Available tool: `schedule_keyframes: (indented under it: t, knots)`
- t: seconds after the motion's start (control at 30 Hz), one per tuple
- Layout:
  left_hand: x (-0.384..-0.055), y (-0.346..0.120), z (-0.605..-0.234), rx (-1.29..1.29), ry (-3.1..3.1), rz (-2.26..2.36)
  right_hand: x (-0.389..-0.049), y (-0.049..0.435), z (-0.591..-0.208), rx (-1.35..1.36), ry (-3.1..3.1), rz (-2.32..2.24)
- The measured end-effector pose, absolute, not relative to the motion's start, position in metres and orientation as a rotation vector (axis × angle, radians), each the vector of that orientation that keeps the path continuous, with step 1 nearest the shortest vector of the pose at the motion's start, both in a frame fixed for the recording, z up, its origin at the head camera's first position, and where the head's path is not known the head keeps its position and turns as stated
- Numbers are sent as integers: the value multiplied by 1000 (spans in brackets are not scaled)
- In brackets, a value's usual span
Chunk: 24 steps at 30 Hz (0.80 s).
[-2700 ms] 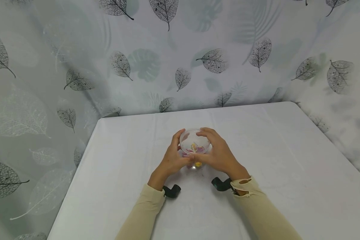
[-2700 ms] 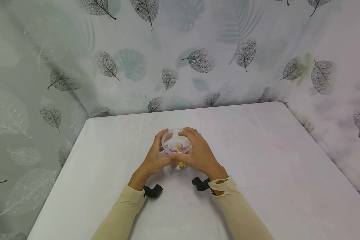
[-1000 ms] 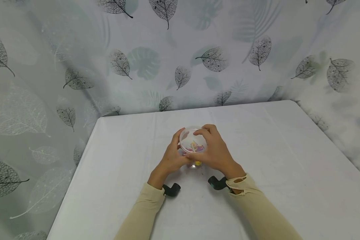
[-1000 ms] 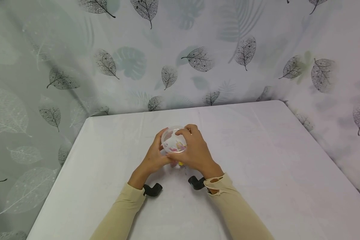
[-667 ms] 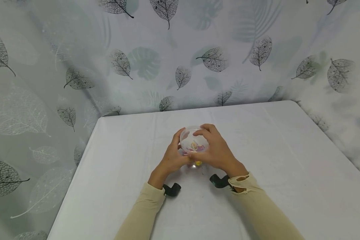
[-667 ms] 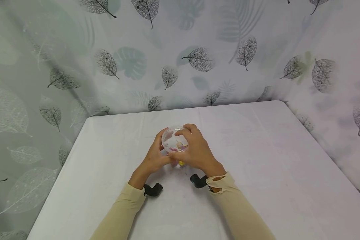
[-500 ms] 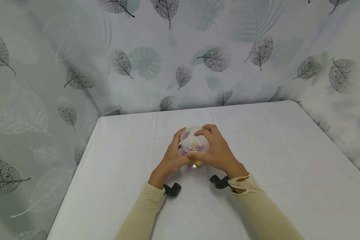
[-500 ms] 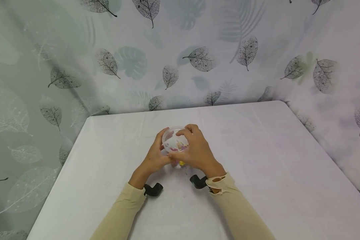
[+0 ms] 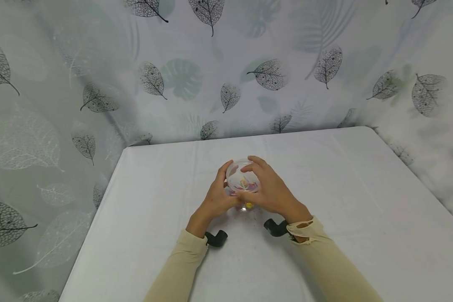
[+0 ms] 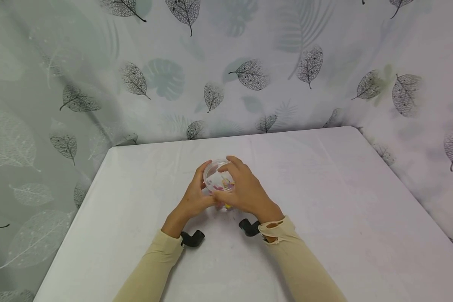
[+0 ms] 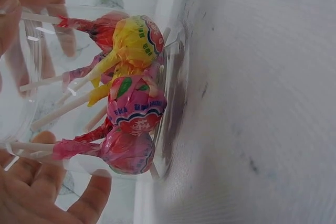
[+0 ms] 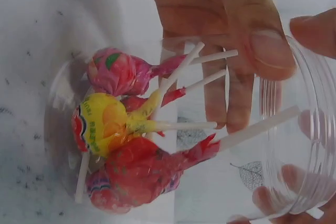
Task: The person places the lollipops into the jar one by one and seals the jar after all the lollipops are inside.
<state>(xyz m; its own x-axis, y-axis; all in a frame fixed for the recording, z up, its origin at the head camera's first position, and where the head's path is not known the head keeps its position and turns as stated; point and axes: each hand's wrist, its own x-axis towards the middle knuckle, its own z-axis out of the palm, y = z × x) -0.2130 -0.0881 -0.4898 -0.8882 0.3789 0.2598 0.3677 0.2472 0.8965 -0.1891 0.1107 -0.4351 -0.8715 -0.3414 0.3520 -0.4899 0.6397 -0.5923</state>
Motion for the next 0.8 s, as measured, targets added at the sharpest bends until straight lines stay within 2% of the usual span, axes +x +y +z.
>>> schedule_keyframes:
  t: [0.8]
  knots:
    - [-214,-90,-491,715,2431,1798,-192,115,-439,657,-2643,1189]
